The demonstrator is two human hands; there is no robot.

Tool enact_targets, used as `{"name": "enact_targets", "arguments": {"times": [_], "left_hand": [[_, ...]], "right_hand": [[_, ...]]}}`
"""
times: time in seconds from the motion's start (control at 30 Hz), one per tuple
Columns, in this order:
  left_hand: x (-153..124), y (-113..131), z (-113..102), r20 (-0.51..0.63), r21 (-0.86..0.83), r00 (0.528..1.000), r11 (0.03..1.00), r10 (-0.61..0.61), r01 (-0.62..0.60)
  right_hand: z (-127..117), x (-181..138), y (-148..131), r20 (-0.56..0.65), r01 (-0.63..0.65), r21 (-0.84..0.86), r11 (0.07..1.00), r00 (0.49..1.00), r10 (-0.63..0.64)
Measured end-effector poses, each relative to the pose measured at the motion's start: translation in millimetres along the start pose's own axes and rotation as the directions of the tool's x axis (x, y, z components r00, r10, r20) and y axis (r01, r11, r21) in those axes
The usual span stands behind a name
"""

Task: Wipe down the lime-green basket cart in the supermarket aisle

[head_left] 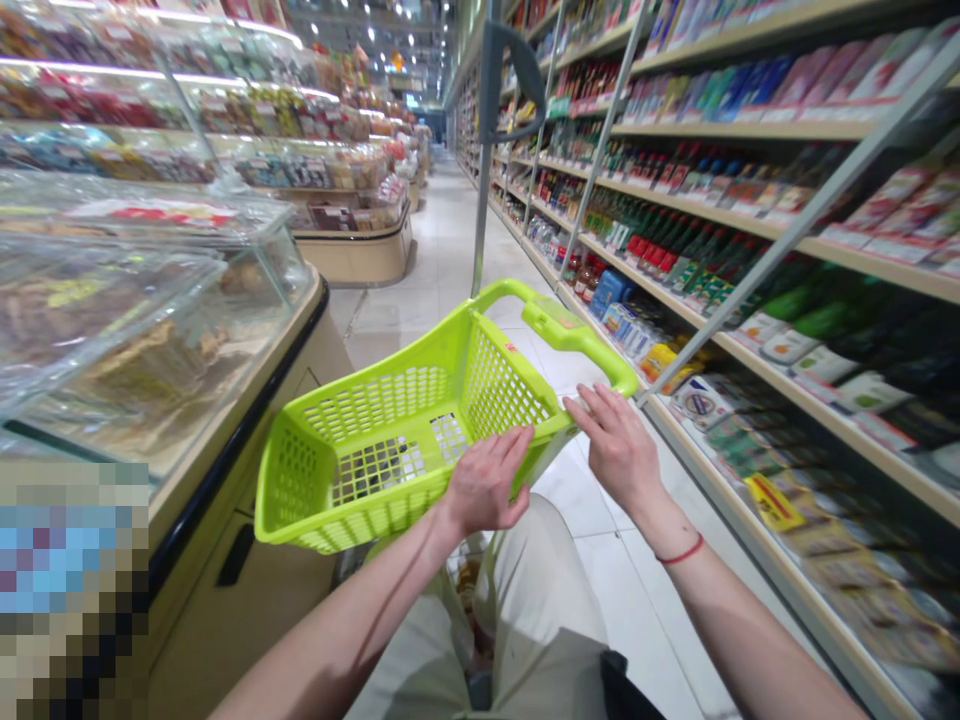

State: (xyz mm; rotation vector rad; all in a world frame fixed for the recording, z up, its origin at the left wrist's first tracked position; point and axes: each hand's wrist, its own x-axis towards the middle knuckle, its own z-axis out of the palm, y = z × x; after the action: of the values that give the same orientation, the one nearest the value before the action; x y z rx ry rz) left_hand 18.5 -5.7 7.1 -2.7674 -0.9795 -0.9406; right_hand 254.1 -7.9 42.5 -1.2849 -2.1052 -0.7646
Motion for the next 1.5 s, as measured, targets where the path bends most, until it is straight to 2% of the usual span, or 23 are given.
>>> {"name": "enact_targets", "arguments": {"times": [0.1,0.2,0.27,0.37,0.47,0.57,0.67,0.83,0.93,1.1,1.3,1.4,1.5], "left_hand": [[-0.1,-1.1,1.0,0.001,0.001,1.0,1.0,-0.001,0.001],[0.0,-1.5,1.6,-0.004,0.005,1.0,1.0,-0.001,0.001],[0.1,-1.2,1.5,-0.008,0.006,1.0,1.0,0.007,-0.007],[0.5,-0.2,0.8,-0.009,0.006,1.0,1.0,0.012,-0.012],[0.9,0.8,0.0,-0.012,0.009,1.0,1.0,0.006,-0.006],[0.8,1.0,-0.6,-0.017,0.011,1.0,1.0,0.005,-0.004],[0.3,0.3,-0.5,-0.01,0.006,1.0,1.0,0.009,-0.008],[-0.4,-1.1,1.2,0.0,0.001,1.0,1.0,0.004,-0.004],[-0.4,-1.0,1.7,0.001,0.004,1.0,1.0,0.002,-0.002],[-0.2,0.1,0.3,0.005,0.002,1.0,1.0,0.001,-0.001],[0.0,0.9,-0.2,-0.007,0.007,1.0,1.0,0.006,-0.006],[0.2,1.0,-0.7,-0.009,0.005,1.0,1.0,0.005,-0.005],[0.4,1.1,-1.6,-0.001,-0.004,1.0,1.0,0.01,-0.01]], "right_hand": [[-1.4,4.4,26.8,-0.06,-0.055,-0.038,0.998,0.997,0.052],[0.3,5.7,33.5,-0.094,-0.1,-0.05,0.994,0.991,0.095],[3.1,4.2,24.0,-0.114,-0.138,-0.049,0.989,0.985,0.132],[8.1,0.1,-6.3,-0.096,-0.155,-0.017,0.988,0.984,0.153],[11.3,-3.5,-39.4,-0.024,-0.09,0.039,0.995,0.996,0.091],[10.9,-5.0,-51.8,0.011,-0.023,0.063,0.998,1.0,0.023],[7.4,-3.7,-32.3,-0.003,0.0,0.056,0.998,1.0,0.0],[2.0,1.5,23.3,-0.082,-0.107,-0.025,0.994,0.991,0.105],[2.3,2.9,31.9,-0.105,-0.136,-0.035,0.99,0.986,0.132],[7.6,-0.6,0.3,-0.101,-0.169,-0.005,0.986,0.981,0.167],[11.2,-5.7,-51.8,-0.014,-0.067,0.091,0.994,0.998,0.068],[9.0,-5.3,-53.9,-0.006,-0.021,0.115,0.993,1.0,0.022],[5.4,-3.1,-33.8,-0.028,-0.001,0.1,0.995,1.0,0.004]]}}
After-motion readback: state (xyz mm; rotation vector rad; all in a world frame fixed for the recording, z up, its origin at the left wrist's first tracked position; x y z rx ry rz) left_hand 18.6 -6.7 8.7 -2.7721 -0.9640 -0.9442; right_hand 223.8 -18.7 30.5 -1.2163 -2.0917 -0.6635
